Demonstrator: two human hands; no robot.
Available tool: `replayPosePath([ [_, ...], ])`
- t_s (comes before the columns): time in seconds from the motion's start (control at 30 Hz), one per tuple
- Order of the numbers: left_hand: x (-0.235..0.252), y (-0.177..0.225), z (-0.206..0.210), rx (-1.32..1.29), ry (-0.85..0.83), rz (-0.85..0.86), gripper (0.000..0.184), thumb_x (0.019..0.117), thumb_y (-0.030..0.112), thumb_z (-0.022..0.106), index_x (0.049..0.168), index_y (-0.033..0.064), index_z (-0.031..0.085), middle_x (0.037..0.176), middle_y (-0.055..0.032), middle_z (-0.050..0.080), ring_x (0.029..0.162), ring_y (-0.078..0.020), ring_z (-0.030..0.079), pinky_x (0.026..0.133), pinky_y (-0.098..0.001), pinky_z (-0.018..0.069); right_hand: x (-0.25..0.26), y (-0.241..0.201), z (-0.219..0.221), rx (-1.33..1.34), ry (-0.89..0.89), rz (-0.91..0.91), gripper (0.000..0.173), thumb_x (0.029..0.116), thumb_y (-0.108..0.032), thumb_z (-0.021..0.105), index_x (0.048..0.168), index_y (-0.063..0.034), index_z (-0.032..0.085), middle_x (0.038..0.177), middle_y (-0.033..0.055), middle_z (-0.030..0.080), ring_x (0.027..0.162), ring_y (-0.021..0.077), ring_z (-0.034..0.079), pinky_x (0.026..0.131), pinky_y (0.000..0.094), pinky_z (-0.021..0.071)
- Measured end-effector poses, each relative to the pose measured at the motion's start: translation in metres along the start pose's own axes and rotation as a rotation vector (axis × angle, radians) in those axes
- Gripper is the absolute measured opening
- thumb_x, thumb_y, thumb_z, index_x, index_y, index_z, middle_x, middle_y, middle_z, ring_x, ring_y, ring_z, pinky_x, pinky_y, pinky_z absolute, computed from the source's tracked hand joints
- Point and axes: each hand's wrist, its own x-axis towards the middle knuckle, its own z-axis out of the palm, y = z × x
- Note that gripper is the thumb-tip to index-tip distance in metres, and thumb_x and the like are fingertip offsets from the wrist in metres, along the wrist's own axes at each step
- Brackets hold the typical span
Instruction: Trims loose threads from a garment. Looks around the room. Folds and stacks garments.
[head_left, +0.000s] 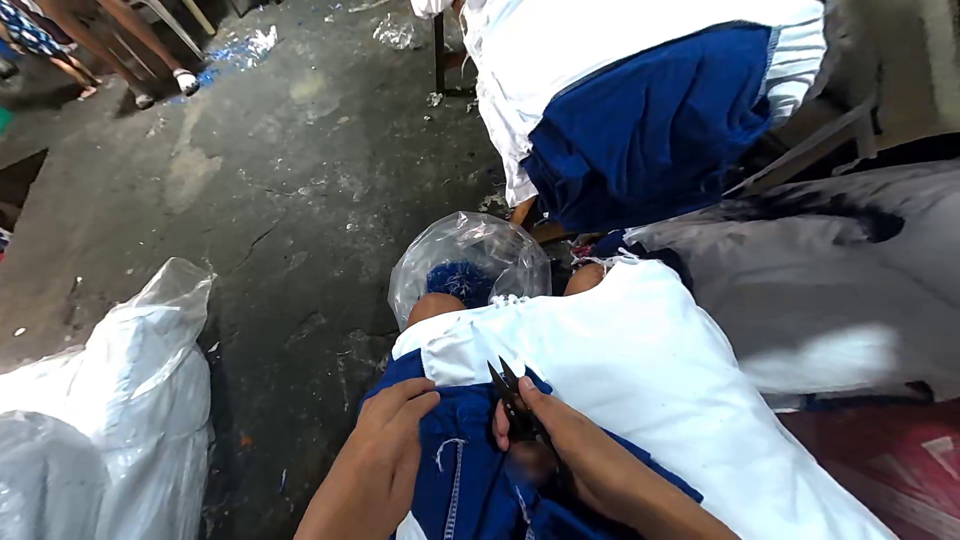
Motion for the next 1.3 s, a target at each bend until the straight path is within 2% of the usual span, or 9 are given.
replayPosePath([
  [0.07, -0.001, 0.014, -0.003, -0.082, -0.008, -0.001, 0.034, 0.1059, 0.029, 0.054, 0.127, 0.0056, 0.067, 0.131, -0.0146, 0.065, 0.125, -0.0205, 0.060, 0.106, -0.0391, 0.0496, 0.000, -0.001, 0.000, -0.011, 0.003, 0.007, 0.059, 0.1095, -0.042, 0.006, 0.099, -0.0141, 0.056, 0.085, -0.0025, 0.058, 0.059, 0.0048, 0.052, 0.055, 0.0199, 0.0465],
  [0.13, 0.000, 0.022, 0.004, -0.100, -0.057, 0.042, 0.042, 0.1022, 0.039, 0.061, 0.132, 0.0103, 0.065, 0.127, -0.0146, 0.062, 0.117, -0.0191, 0.061, 0.100, -0.0331, 0.0534, 0.000, -0.001, 0.000, -0.004, 0.003, 0.003, 0.058, 0.1095, -0.042, 0.006, 0.099, -0.0139, 0.056, 0.084, -0.0025, 0.059, 0.059, 0.0048, 0.052, 0.054, 0.0196, 0.0465],
  [0.27, -0.001, -0.006, 0.029, 0.046, -0.113, 0.075, 0.033, 0.0979, 0.028, 0.065, 0.126, 0.0121, 0.071, 0.117, -0.0152, 0.064, 0.098, -0.0250, 0.065, 0.086, -0.0381, 0.0563, 0.001, 0.001, -0.001, -0.026, -0.008, -0.018, 0.058, 0.1092, -0.042, 0.007, 0.099, -0.0141, 0.056, 0.085, -0.0028, 0.058, 0.060, 0.0047, 0.051, 0.054, 0.0198, 0.0457],
  [0.47, 0.005, -0.029, 0.021, -0.097, -0.077, 0.121, 0.024, 0.1018, 0.024, 0.063, 0.106, 0.0046, 0.077, 0.117, -0.0098, 0.072, 0.112, -0.0133, 0.067, 0.098, -0.0263, 0.0544, 0.001, 0.002, -0.001, -0.207, -0.009, -0.078, 0.055, 0.1096, -0.043, 0.012, 0.101, -0.0132, 0.058, 0.081, -0.0034, 0.058, 0.055, 0.0040, 0.049, 0.052, 0.0200, 0.0456],
  [0.63, 0.003, -0.033, 0.016, -0.165, -0.139, 0.118, 0.025, 0.1024, 0.022, 0.062, 0.120, 0.0066, 0.072, 0.124, -0.0115, 0.068, 0.116, -0.0136, 0.064, 0.101, -0.0272, 0.0532, -0.003, 0.002, -0.005, -0.512, -0.043, -0.183, 0.048, 0.1110, -0.041, 0.022, 0.099, -0.0137, 0.060, 0.069, -0.0059, 0.049, 0.052, 0.0039, 0.046, 0.050, 0.0214, 0.0428],
  [0.8, 0.002, -0.031, 0.021, -0.086, -0.059, 0.157, 0.020, 0.1035, 0.015, 0.058, 0.103, 0.0047, 0.075, 0.119, -0.0111, 0.071, 0.116, -0.0158, 0.067, 0.102, -0.0283, 0.0529, -0.004, 0.001, -0.014, -0.831, -0.063, -0.321, 0.046, 0.1083, -0.044, 0.042, 0.104, -0.0048, 0.065, 0.084, 0.0049, 0.059, 0.073, 0.0102, 0.056, 0.068, 0.0280, 0.0474],
  [0.93, 0.007, -0.028, 0.015, -0.075, -0.131, 0.144, 0.025, 0.1076, 0.016, 0.049, 0.100, 0.0026, 0.069, 0.121, -0.0120, 0.070, 0.115, -0.0172, 0.067, 0.100, -0.0302, 0.0544, -0.008, -0.005, -0.010, -0.932, -0.060, -0.266, 0.044, 0.1047, -0.044, 0.052, 0.106, -0.0020, 0.065, 0.088, 0.0102, 0.062, 0.078, 0.0163, 0.058, 0.071, 0.0321, 0.0489],
  [1.1, 0.014, -0.022, 0.009, 0.009, -0.182, 0.141, 0.026, 0.1094, 0.018, 0.045, 0.105, 0.0039, 0.066, 0.113, -0.0101, 0.070, 0.101, -0.0159, 0.070, 0.089, -0.0313, 0.0581, -0.006, -0.024, 0.009, -1.155, -0.039, 0.019, 0.049, 0.1022, -0.048, 0.056, 0.112, -0.0005, 0.065, 0.102, 0.0179, 0.066, 0.096, 0.0337, 0.065, 0.082, 0.0542, 0.0518],
  [1.3, 0.026, -0.025, 0.012, 0.055, -0.180, 0.137, 0.025, 0.1082, 0.021, 0.048, 0.103, 0.0081, 0.068, 0.103, -0.0059, 0.072, 0.094, -0.0153, 0.071, 0.081, -0.0329, 0.0599, 0.002, -0.021, 0.010, -1.192, -0.048, -0.057, 0.047, 0.1035, -0.045, 0.056, 0.103, 0.0003, 0.067, 0.093, 0.0181, 0.066, 0.091, 0.0338, 0.066, 0.078, 0.0526, 0.0523],
])
